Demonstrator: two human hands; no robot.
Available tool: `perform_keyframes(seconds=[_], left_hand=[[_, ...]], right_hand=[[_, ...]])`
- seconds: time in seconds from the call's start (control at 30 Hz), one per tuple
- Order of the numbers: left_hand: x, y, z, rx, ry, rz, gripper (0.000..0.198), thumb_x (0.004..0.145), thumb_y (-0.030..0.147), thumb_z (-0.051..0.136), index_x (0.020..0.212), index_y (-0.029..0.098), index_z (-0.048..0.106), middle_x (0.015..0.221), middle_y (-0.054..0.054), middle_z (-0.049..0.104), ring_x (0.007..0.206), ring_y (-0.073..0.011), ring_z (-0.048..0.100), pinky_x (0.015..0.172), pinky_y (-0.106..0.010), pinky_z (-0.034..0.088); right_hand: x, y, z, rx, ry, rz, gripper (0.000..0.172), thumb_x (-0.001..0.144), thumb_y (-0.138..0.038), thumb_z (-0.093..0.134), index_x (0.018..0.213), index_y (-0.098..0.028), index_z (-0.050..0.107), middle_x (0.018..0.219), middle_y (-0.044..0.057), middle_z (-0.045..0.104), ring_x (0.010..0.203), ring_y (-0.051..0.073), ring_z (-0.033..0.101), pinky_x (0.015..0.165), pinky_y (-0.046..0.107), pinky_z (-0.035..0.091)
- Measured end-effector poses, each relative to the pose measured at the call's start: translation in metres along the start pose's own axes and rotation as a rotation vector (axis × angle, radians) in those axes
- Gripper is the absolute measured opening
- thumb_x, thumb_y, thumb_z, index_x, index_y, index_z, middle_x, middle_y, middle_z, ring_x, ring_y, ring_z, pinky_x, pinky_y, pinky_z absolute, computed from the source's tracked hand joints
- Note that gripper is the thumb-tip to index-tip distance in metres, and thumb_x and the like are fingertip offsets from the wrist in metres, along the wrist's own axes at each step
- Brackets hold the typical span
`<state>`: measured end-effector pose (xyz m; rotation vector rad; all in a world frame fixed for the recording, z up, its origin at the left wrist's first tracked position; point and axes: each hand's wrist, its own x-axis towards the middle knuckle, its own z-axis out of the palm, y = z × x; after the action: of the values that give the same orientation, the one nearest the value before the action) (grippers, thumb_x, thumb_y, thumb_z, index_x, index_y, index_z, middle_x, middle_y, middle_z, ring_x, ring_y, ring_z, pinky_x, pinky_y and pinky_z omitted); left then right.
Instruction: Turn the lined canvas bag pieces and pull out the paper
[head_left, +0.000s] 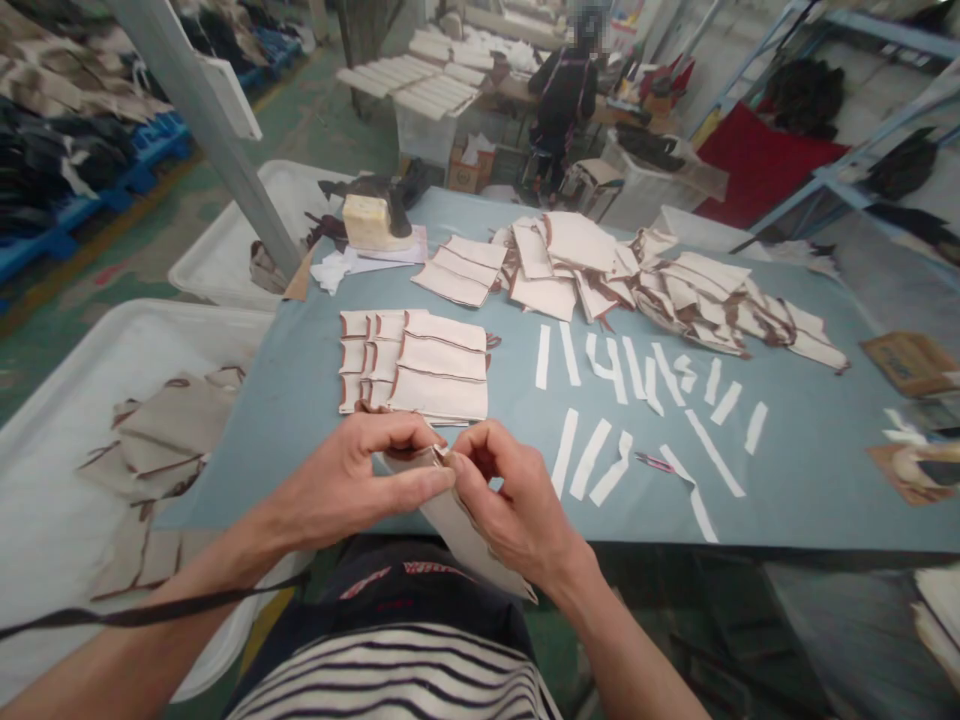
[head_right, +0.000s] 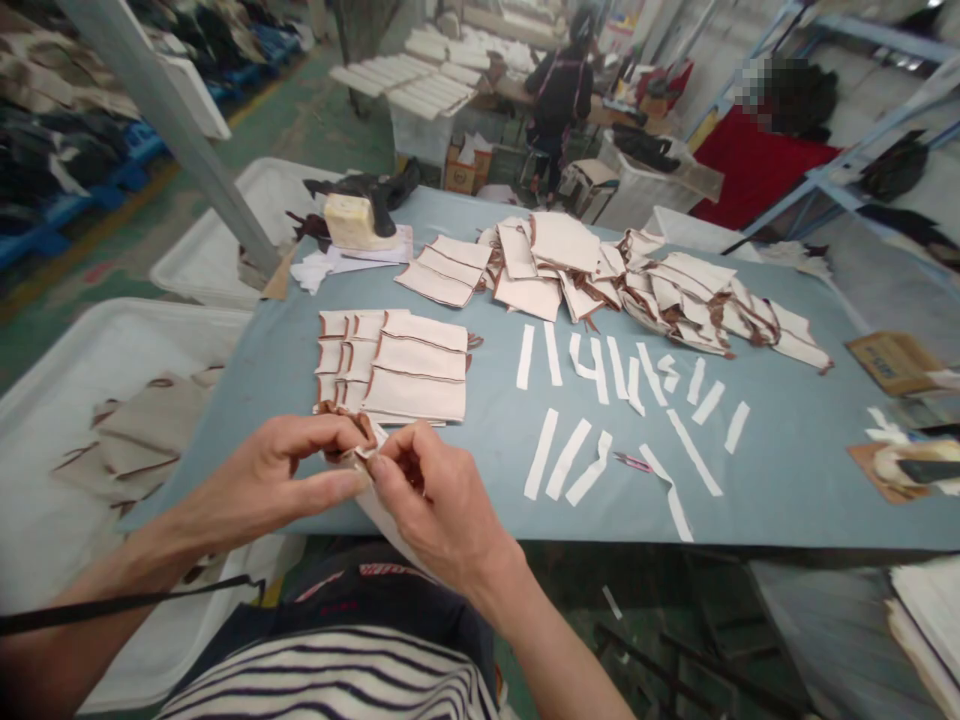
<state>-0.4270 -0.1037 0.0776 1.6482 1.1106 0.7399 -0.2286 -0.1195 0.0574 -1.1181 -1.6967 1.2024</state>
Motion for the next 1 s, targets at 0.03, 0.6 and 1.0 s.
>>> perform_keyframes(seconds=[0.03, 0.6, 1.0], left_hand=[[0.000, -0.002, 0.001, -0.011, 0.008, -0.019, 0.029, 0.086, 0.043, 0.071, 0.070, 0.019, 0.069, 0.070, 0.000, 0.065, 0.067, -0.0158, 0.057, 0.060, -0.025, 0.044], [0.002, -0.002, 0.025, 0.065, 0.162, 0.051, 0.029, 0.087, 0.036, 0.053, 0.061, 0.022, 0.052, 0.062, 0.004, 0.055, 0.059, -0.0132, 0.049, 0.056, -0.024, 0.040], [0.014, -0.015, 0.035, 0.134, 0.286, -0.106, 0.042, 0.082, 0.048, 0.054, 0.050, 0.025, 0.043, 0.050, 0.006, 0.038, 0.051, -0.0121, 0.037, 0.050, -0.027, 0.028]], right_hand=[[-0.002, -0.001, 0.002, -0.021, 0.012, -0.013, 0.021, 0.102, -0.035, 0.058, 0.085, -0.023, 0.055, 0.067, -0.006, 0.056, 0.056, 0.010, 0.048, 0.053, 0.022, 0.037], [-0.026, -0.008, 0.024, -0.300, 0.264, 0.130, 0.017, 0.101, -0.038, 0.061, 0.101, -0.021, 0.068, 0.074, -0.001, 0.072, 0.060, 0.014, 0.066, 0.058, 0.024, 0.047], [-0.011, 0.023, 0.037, -0.458, 0.253, 0.036, 0.027, 0.092, -0.030, 0.058, 0.068, -0.024, 0.045, 0.062, -0.002, 0.059, 0.061, 0.014, 0.053, 0.062, 0.031, 0.031]])
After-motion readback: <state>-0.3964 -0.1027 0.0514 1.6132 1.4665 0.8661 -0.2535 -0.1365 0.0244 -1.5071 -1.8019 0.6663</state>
